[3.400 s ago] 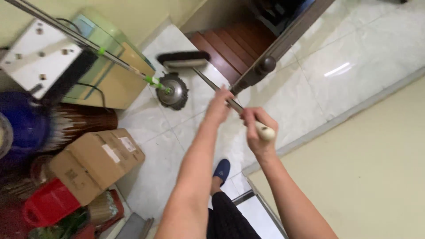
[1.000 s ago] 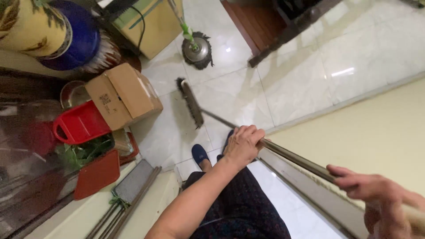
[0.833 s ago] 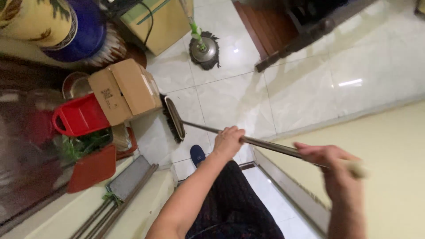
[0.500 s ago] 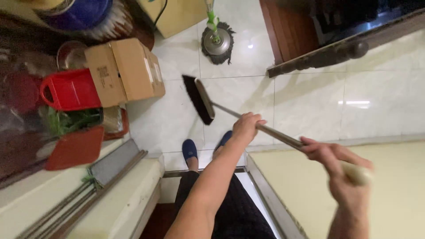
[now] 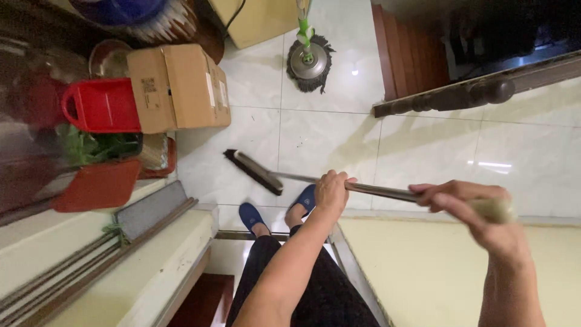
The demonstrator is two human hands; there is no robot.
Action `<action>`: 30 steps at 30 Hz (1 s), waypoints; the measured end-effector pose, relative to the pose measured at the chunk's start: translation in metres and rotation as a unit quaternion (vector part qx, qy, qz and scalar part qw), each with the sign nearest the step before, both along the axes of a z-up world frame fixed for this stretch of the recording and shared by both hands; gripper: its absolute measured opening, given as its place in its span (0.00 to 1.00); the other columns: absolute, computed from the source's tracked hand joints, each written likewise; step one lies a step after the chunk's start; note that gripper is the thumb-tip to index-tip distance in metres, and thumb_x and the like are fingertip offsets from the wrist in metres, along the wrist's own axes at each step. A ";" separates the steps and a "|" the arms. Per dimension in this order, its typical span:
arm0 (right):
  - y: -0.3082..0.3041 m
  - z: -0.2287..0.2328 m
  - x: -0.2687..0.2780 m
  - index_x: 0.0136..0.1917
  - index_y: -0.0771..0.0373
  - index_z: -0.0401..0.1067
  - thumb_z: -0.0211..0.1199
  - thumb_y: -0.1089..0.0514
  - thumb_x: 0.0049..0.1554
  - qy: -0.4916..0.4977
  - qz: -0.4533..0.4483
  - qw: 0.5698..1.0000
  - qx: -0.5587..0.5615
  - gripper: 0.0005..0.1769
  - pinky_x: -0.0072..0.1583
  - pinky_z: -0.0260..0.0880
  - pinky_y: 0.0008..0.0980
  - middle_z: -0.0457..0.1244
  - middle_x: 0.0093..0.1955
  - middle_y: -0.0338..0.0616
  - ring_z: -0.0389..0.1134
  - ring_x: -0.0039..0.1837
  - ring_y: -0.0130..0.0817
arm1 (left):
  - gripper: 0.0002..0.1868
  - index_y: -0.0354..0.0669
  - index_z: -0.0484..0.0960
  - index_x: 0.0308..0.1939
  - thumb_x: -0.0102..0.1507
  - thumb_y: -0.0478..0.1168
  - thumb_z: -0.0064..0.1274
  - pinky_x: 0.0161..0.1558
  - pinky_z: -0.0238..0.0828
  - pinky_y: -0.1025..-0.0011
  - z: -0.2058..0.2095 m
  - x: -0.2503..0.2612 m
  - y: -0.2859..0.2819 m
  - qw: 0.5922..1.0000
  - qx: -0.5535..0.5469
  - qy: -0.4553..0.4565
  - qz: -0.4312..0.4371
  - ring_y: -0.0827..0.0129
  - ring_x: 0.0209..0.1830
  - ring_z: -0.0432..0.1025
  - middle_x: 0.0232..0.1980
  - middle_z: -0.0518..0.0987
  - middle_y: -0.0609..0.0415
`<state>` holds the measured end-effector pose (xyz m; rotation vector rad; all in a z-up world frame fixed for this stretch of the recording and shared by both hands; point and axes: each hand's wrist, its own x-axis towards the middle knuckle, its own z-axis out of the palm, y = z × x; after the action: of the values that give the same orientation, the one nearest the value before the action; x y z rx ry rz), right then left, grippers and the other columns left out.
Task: The person is sweeping a tiled floor in a hallway area using a broom and dustpan.
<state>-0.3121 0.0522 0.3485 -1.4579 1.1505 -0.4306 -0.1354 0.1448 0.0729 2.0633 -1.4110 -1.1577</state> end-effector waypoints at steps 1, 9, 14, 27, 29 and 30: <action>-0.009 -0.006 0.002 0.41 0.72 0.79 0.61 0.63 0.61 -0.002 0.003 1.000 0.000 0.11 0.55 0.79 0.42 0.73 0.44 0.57 0.77 0.60 0.50 | 0.11 0.47 0.83 0.34 0.65 0.49 0.57 0.47 0.69 0.48 -0.006 0.003 -0.011 1.000 0.000 -0.002 0.003 0.45 0.47 0.73 0.42 0.77 0.44; -0.030 0.044 0.022 0.51 0.66 0.78 0.64 0.55 0.58 0.070 0.052 0.993 -0.080 0.13 0.53 0.76 0.34 0.73 0.50 0.49 0.76 0.57 0.40 | 0.10 0.45 0.79 0.32 0.64 0.44 0.59 0.50 0.70 0.50 0.025 -0.006 -0.053 0.987 -0.145 0.035 0.061 0.47 0.47 0.74 0.40 0.80 0.48; -0.002 0.028 0.037 0.56 0.63 0.79 0.68 0.49 0.56 0.299 0.112 0.948 -0.023 0.20 0.55 0.74 0.38 0.73 0.52 0.51 0.74 0.52 0.40 | 0.05 0.48 0.81 0.36 0.59 0.42 0.60 0.49 0.71 0.50 0.047 0.008 -0.070 0.993 -0.117 0.022 -0.007 0.49 0.50 0.75 0.43 0.81 0.50; -0.037 -0.246 0.170 0.59 0.68 0.79 0.48 0.29 0.62 0.479 0.260 0.805 0.234 0.41 0.49 0.80 0.48 0.73 0.56 0.57 0.75 0.49 0.51 | 0.27 0.43 0.79 0.56 0.64 0.58 0.53 0.55 0.74 0.51 -0.034 0.045 -0.013 0.998 0.045 0.016 -0.051 0.46 0.55 0.76 0.54 0.82 0.40; -0.031 -0.225 0.195 0.62 0.65 0.76 0.47 0.28 0.62 0.468 0.227 0.806 0.281 0.41 0.47 0.78 0.48 0.72 0.56 0.57 0.74 0.47 0.52 | 0.26 0.42 0.78 0.56 0.63 0.56 0.54 0.53 0.73 0.51 -0.043 0.058 -0.013 0.998 0.052 0.010 -0.026 0.46 0.54 0.76 0.54 0.81 0.40; -0.023 -0.215 0.206 0.64 0.62 0.74 0.45 0.26 0.62 0.457 0.191 0.803 0.331 0.41 0.44 0.77 0.49 0.71 0.57 0.57 0.73 0.45 0.52 | 0.25 0.42 0.78 0.56 0.62 0.54 0.54 0.52 0.73 0.50 -0.047 0.063 -0.006 0.998 0.061 0.007 -0.004 0.46 0.54 0.76 0.54 0.81 0.41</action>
<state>-0.1057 0.0292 0.1333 -1.1873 1.4666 1.0002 -0.0723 0.1385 0.0254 2.1276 -1.3756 -1.2883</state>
